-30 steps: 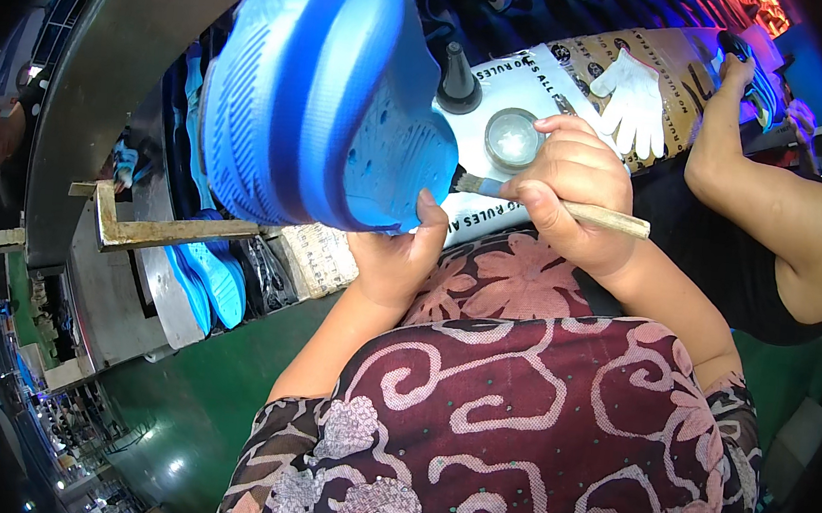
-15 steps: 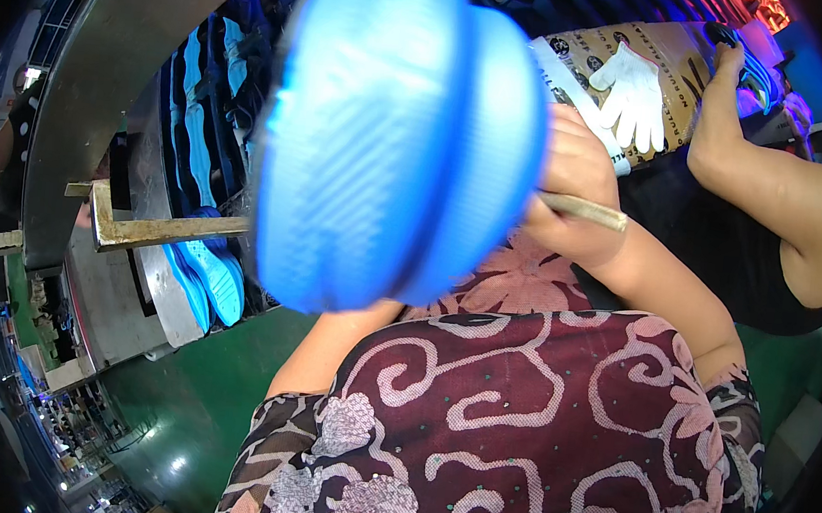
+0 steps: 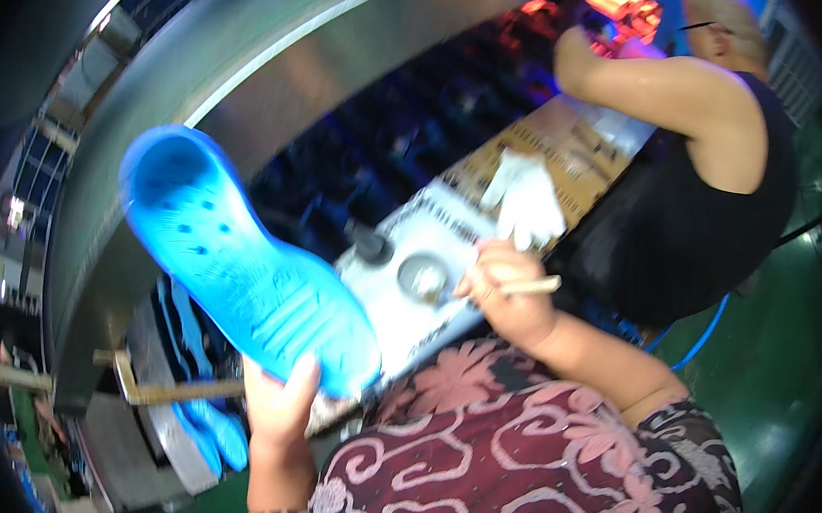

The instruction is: The person applies liquid to shoe soles using a brush, dipping the brush into a container, spreading it across the bottom of each sole, and placing the soles onto an upper conveyor belt.

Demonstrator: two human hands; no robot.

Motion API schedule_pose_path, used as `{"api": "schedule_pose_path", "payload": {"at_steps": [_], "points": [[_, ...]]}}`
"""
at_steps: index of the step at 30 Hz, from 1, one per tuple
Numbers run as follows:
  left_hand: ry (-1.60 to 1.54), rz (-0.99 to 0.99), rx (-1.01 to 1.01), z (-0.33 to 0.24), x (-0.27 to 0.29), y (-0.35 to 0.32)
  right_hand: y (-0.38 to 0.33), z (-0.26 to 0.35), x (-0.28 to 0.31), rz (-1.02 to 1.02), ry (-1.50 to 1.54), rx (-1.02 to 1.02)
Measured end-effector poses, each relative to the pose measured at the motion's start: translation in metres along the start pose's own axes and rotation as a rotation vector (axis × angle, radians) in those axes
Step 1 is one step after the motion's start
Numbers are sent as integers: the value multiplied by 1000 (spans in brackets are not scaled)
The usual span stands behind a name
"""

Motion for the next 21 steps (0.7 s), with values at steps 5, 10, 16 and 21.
{"api": "schedule_pose_path", "payload": {"at_steps": [5,10,16,21], "points": [[-402,614,486,-27,-69,47,-26,-21,30,-89,5,-146],[-581,410,386,-57,-226,217,-26,-33,48,-157,44,-224],[-818,482,221,-87,-306,213,-33,-53,63,-170,101,-398],[-315,548,122,7,-176,137,-39,-62,58,-109,229,-545]]}}
Point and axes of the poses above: each hand's wrist, its own y-axis towards the middle knuckle, its own x-axis out of the back of the hand, z = x × y, the point moved 2 cm from there along y, towards the middle knuckle, and after that the axes turned 5 degrees about -x, right-handed, at the moved point
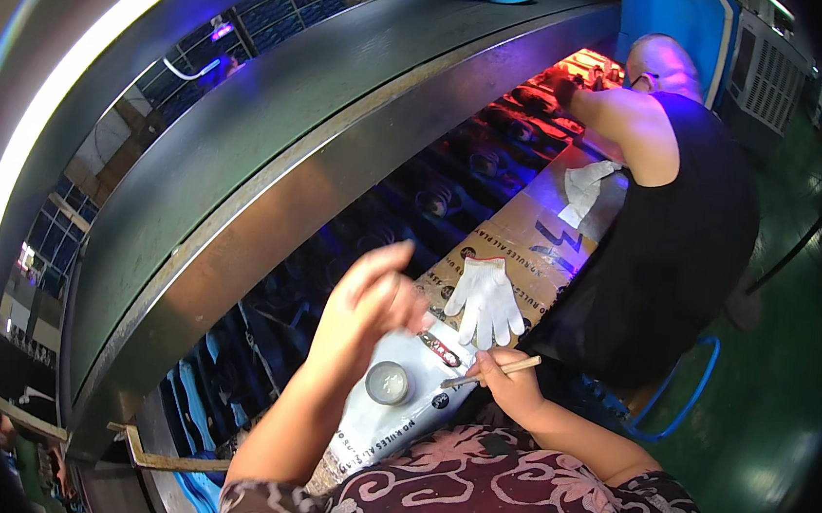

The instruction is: The person applies liquid to shoe soles using a brush, dipping the brush into a container, spreading it across the bottom of each sole, and placing the soles onto an upper conveyor belt.

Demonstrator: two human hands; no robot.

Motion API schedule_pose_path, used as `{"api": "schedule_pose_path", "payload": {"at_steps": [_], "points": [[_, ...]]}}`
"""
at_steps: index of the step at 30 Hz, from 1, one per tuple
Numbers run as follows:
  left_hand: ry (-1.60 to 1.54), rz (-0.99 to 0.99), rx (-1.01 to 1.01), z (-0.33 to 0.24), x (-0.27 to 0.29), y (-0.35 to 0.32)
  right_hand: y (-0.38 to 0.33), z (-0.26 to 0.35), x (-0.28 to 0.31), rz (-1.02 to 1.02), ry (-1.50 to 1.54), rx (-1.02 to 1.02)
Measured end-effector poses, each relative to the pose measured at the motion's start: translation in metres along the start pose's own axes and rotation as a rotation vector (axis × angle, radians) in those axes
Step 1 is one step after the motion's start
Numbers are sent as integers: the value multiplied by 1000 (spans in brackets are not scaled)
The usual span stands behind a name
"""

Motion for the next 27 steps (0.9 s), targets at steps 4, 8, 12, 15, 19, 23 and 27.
{"api": "schedule_pose_path", "payload": {"at_steps": [4,8,12,15,19,23,27], "points": [[236,-638,458,45,123,-205,1,-7,-28,65,33,21],[-55,-1376,774,81,182,-433,3,-11,-53,65,-38,-73],[-47,-1952,681,95,193,-574,8,-3,-72,42,-82,-31],[-148,-2162,429,83,203,-607,17,-11,-89,191,61,-36],[-300,-2035,246,62,229,-608,17,1,-111,239,53,-51],[-440,-1836,127,60,278,-583,9,-1,-113,228,4,-65],[-315,-1990,148,68,316,-569,0,-1,-110,188,-21,-138]]}}
Point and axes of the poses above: each hand's wrist, its own y-axis towards the middle knuckle, its own x-axis out of the back of the hand, z = x × y, the point moved 2 cm from there along y, towards the middle knuckle, and after that the axes turned 5 degrees about -x, right-handed, at the moved point
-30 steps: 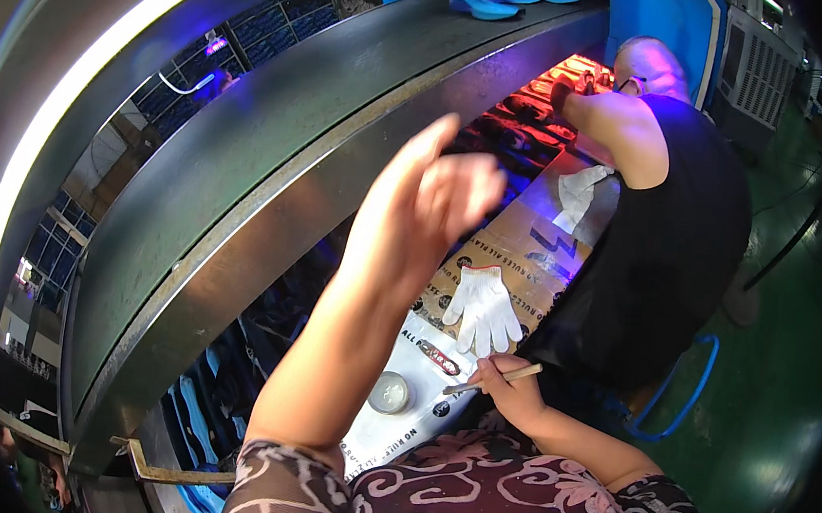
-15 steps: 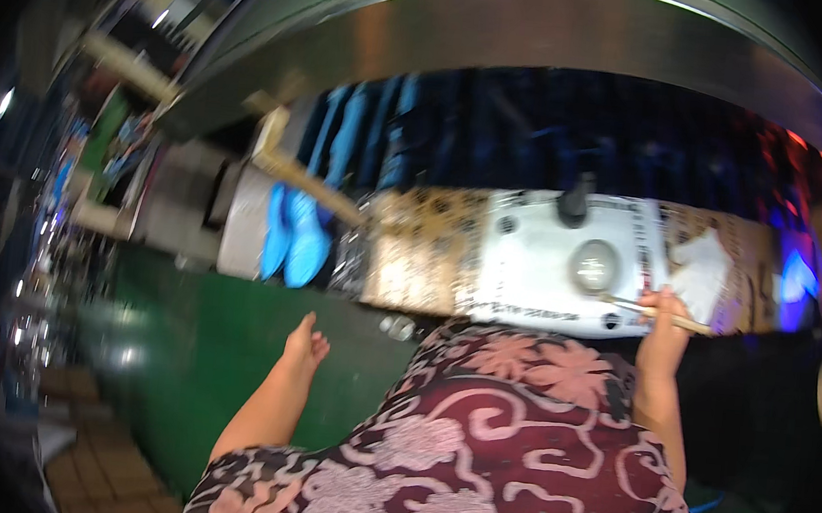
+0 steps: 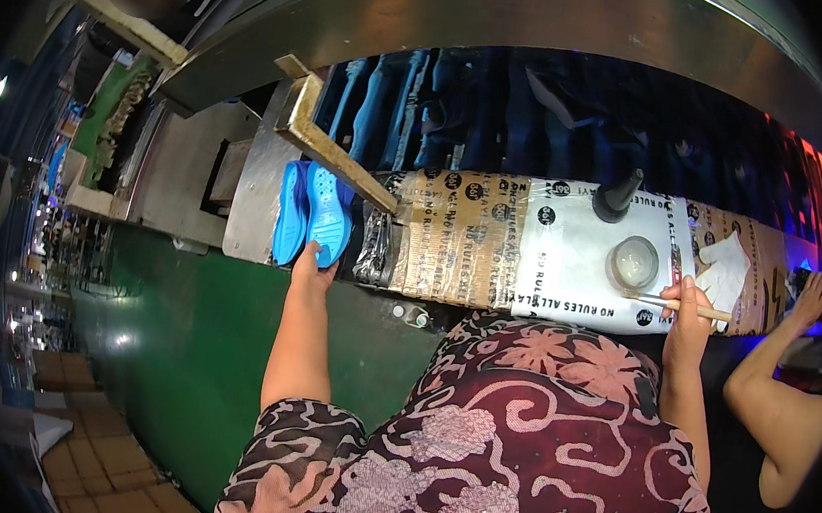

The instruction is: The person applies liquid to shoe soles using a brush, dipping the brush into a container, spreading it across the bottom of each sole, and placing the soles onto an upper conveyor belt.

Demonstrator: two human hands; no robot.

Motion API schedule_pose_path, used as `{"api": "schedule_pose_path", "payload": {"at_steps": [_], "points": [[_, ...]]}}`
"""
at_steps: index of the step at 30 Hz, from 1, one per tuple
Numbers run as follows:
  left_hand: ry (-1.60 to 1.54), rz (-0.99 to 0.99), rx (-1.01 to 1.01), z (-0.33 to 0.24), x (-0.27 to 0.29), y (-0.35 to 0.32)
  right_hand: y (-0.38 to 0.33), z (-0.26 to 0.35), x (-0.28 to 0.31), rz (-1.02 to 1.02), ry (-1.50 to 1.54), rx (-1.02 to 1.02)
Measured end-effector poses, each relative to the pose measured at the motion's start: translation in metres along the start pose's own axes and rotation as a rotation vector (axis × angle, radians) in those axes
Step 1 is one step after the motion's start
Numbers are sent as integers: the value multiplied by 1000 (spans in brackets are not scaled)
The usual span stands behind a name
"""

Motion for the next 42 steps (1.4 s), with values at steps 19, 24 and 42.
{"api": "schedule_pose_path", "payload": {"at_steps": [19,24,42], "points": [[305,832,439,100,-36,-154,-3,11,-10,79,-77,73],[224,-32,-101,18,1,-63,-10,2,12,-34,-26,32],[301,595,-64,-12,111,-16,-12,5,-13,4,-27,-77]]}}
Point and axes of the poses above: each hand's wrist, its own y-axis towards the middle knuckle, its own x-axis out of the back of the hand, z = x × y, the point moved 2 cm from there along y, towards the middle knuckle, and after that the axes turned 5 degrees about -x, right-handed, at the moved point
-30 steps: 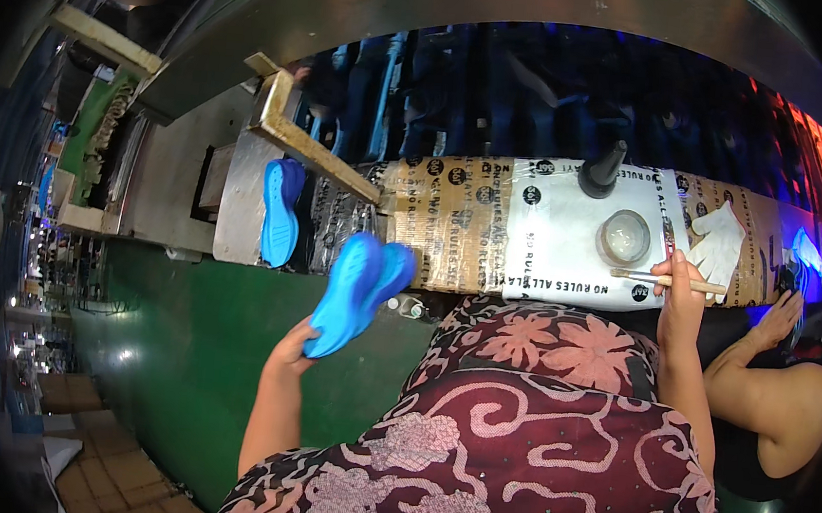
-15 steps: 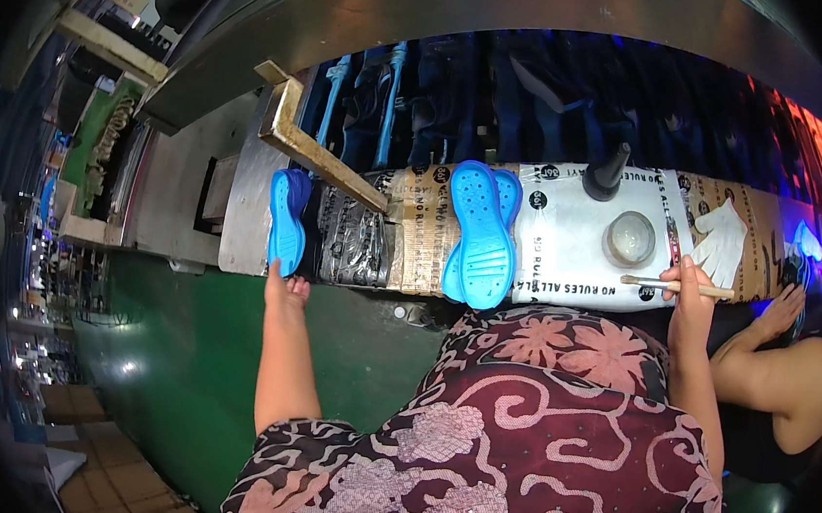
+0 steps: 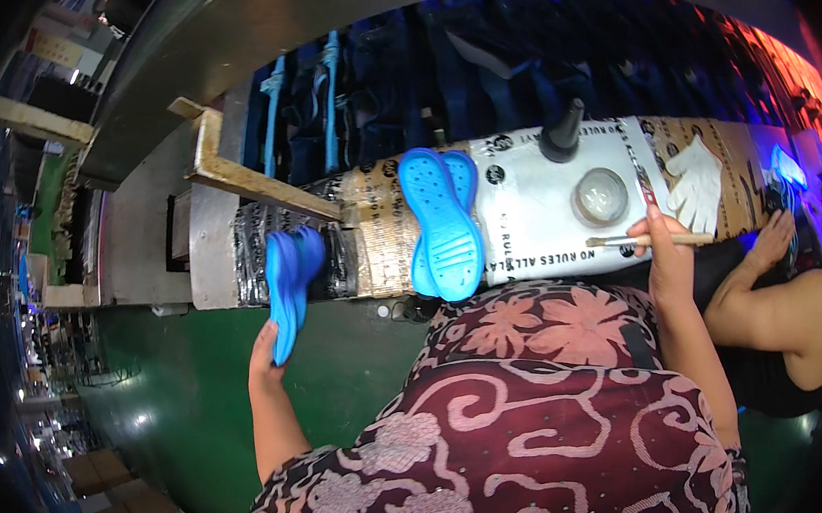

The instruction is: The person applies liquid to shoe soles using a brush, dipping the brush into a container, spreading it across the bottom of each sole, and placing the soles onto an upper conveyor belt.

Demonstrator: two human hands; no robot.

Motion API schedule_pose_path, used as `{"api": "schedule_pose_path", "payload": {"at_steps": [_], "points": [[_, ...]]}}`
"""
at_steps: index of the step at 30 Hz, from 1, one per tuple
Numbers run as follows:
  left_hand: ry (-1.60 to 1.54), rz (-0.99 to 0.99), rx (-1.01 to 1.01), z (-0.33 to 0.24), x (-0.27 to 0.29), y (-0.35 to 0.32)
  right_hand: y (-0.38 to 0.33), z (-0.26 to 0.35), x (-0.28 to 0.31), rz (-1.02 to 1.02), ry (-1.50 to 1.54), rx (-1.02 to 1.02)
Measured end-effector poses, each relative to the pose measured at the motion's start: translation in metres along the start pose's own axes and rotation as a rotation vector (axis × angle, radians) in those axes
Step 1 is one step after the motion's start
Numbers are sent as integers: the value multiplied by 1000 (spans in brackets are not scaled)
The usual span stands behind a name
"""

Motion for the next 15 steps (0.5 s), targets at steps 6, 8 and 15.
{"api": "schedule_pose_path", "payload": {"at_steps": [6,8,15], "points": [[121,139,32,24,-105,-8,2,11,-18,65,23,20],[42,20,-5,37,-151,3,2,12,-17,103,-5,65],[810,-201,-546,10,-219,29,2,-2,21,-56,32,71]]}}
Point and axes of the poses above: each hand's wrist, its own y-axis towards the middle knuckle, its own x-axis out of the back of the hand, z = x × y, the point moved 2 cm from there along y, towards the middle knuckle, and after that the axes turned 5 degrees about -x, right-handed, at the moved point
